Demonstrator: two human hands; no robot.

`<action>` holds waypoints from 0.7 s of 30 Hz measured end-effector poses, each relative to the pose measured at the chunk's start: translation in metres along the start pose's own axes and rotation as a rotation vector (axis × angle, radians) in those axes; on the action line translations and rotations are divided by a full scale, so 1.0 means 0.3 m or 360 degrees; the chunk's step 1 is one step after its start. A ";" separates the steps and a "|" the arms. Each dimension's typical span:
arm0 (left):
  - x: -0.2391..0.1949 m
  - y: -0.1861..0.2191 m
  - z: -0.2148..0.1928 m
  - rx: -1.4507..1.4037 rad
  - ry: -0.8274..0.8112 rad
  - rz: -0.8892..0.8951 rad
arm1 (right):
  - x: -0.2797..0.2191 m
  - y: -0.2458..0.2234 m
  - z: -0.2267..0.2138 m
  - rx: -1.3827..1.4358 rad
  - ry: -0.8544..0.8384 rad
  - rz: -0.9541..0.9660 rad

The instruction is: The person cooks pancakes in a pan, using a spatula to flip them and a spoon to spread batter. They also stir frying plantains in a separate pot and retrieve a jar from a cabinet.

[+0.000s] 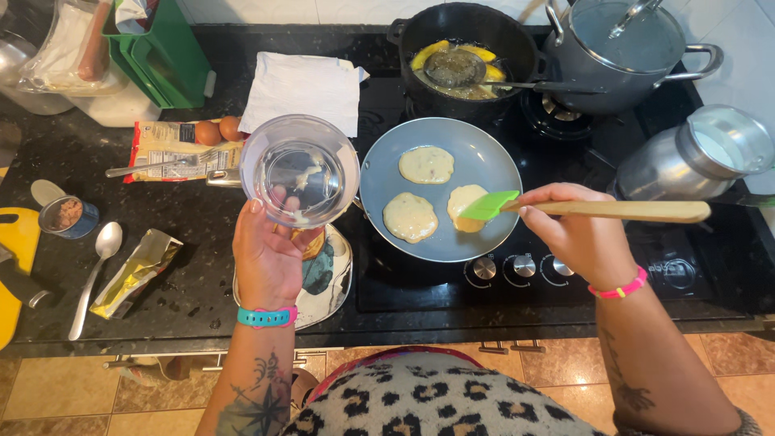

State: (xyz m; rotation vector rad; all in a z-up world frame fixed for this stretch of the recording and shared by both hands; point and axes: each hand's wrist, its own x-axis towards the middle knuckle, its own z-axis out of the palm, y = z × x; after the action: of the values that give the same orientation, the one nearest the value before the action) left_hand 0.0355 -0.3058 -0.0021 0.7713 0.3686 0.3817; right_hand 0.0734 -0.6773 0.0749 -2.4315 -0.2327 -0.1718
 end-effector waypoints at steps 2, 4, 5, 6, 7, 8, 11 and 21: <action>0.001 0.005 0.001 -0.0012 0.0016 0.0000 | 0.001 -0.031 -0.026 0.0008 -0.0054 0.0104; -0.001 0.004 -0.002 -0.0023 0.0037 -0.0005 | 0.002 -0.044 -0.050 0.0013 -0.0113 0.0212; 0.000 0.003 -0.003 -0.0036 0.0033 -0.0013 | 0.006 -0.041 -0.059 -0.0035 -0.0108 0.0212; 0.001 0.002 -0.004 -0.0050 0.0029 -0.0021 | 0.009 -0.038 -0.069 -0.0083 -0.0103 0.0211; 0.001 -0.002 -0.003 -0.0049 0.0029 -0.0022 | 0.017 -0.044 -0.070 -0.0084 -0.0103 0.0212; 0.001 -0.005 -0.002 -0.0035 0.0010 -0.0014 | 0.025 -0.050 -0.070 -0.0123 -0.0125 0.0278; 0.002 -0.005 0.003 -0.0010 -0.0008 -0.0008 | 0.048 -0.058 -0.065 -0.0168 -0.0146 0.0308; -0.001 0.004 0.008 0.0006 0.0037 -0.0016 | 0.080 -0.076 -0.058 -0.0247 -0.0216 0.0347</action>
State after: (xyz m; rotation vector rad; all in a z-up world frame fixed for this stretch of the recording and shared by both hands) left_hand 0.0362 -0.3065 0.0004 0.7688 0.3951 0.3812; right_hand 0.0909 -0.6686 0.1068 -2.6046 -0.0128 0.0752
